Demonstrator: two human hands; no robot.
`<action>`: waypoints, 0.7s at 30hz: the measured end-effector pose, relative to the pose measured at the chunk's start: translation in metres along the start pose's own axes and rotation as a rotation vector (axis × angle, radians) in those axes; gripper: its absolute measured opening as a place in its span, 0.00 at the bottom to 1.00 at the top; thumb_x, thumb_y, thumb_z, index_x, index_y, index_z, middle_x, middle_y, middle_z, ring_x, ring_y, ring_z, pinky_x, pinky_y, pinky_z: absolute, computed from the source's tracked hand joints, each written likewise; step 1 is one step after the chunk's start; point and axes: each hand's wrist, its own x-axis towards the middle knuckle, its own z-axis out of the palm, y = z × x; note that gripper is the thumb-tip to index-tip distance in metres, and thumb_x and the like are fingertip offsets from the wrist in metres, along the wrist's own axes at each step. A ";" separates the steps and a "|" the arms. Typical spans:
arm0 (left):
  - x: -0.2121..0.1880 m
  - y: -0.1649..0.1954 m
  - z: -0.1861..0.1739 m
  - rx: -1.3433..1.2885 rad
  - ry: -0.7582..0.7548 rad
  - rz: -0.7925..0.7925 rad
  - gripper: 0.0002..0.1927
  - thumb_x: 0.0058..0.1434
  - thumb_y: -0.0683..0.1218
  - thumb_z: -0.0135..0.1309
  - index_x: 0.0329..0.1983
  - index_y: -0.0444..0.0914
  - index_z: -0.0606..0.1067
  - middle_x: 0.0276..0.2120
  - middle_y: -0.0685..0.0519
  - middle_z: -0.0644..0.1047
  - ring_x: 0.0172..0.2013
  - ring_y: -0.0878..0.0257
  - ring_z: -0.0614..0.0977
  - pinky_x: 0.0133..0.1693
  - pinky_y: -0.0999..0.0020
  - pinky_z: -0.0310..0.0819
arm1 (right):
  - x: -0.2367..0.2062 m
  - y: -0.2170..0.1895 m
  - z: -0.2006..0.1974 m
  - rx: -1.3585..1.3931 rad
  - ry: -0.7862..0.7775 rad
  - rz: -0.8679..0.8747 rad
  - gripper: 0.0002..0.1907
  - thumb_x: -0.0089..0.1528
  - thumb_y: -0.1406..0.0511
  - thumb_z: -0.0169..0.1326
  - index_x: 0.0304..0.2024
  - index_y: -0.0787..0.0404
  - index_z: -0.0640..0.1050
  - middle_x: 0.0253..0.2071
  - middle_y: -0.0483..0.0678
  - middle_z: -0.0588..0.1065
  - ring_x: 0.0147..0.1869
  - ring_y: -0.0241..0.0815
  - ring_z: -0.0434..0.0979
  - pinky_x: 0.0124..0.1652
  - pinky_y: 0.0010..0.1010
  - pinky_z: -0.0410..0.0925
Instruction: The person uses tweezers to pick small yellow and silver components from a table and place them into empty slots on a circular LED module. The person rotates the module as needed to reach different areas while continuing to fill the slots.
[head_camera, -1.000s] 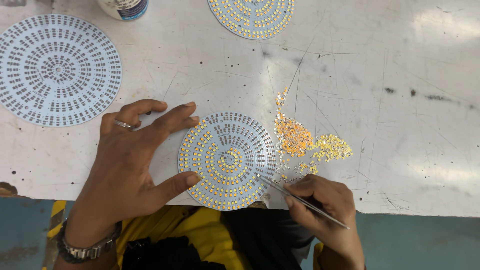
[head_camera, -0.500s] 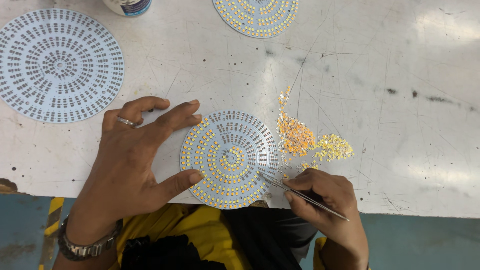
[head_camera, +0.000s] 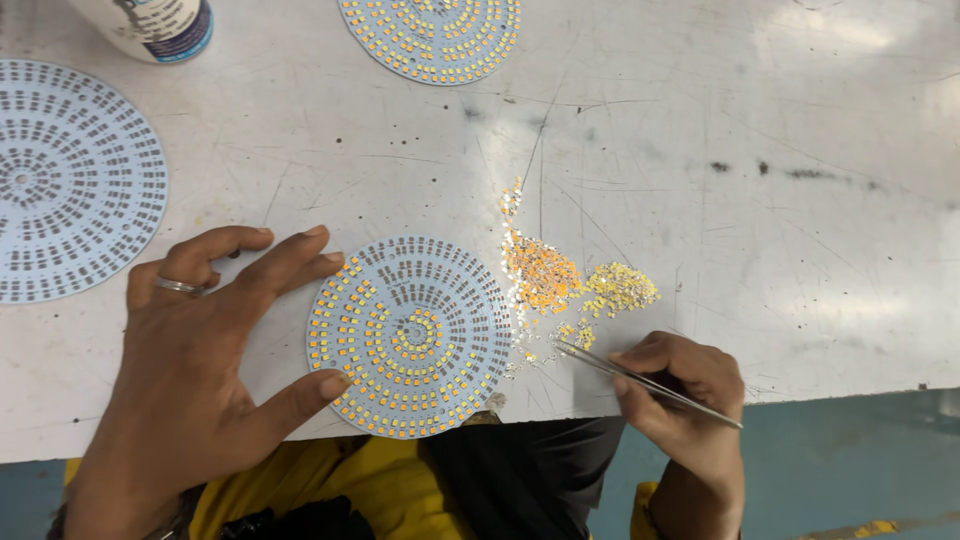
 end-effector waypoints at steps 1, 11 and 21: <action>0.000 0.000 0.000 0.003 -0.002 -0.010 0.47 0.48 0.66 0.59 0.69 0.40 0.66 0.53 0.59 0.81 0.63 0.50 0.68 0.56 0.54 0.51 | 0.001 0.000 0.000 -0.006 -0.014 -0.010 0.06 0.51 0.73 0.62 0.30 0.69 0.78 0.23 0.47 0.76 0.22 0.30 0.70 0.24 0.20 0.60; -0.001 -0.002 0.001 0.012 -0.001 0.005 0.46 0.51 0.67 0.58 0.69 0.39 0.66 0.53 0.59 0.80 0.63 0.51 0.68 0.56 0.54 0.51 | 0.006 -0.010 0.008 0.019 -0.091 -0.073 0.07 0.51 0.72 0.65 0.30 0.68 0.79 0.22 0.46 0.75 0.22 0.31 0.73 0.23 0.21 0.60; -0.002 -0.002 0.001 0.009 -0.004 -0.001 0.47 0.51 0.68 0.58 0.70 0.40 0.66 0.53 0.59 0.81 0.64 0.51 0.67 0.57 0.54 0.51 | 0.011 -0.012 0.008 -0.024 -0.133 -0.136 0.10 0.49 0.70 0.66 0.31 0.68 0.80 0.22 0.47 0.75 0.23 0.33 0.75 0.23 0.22 0.62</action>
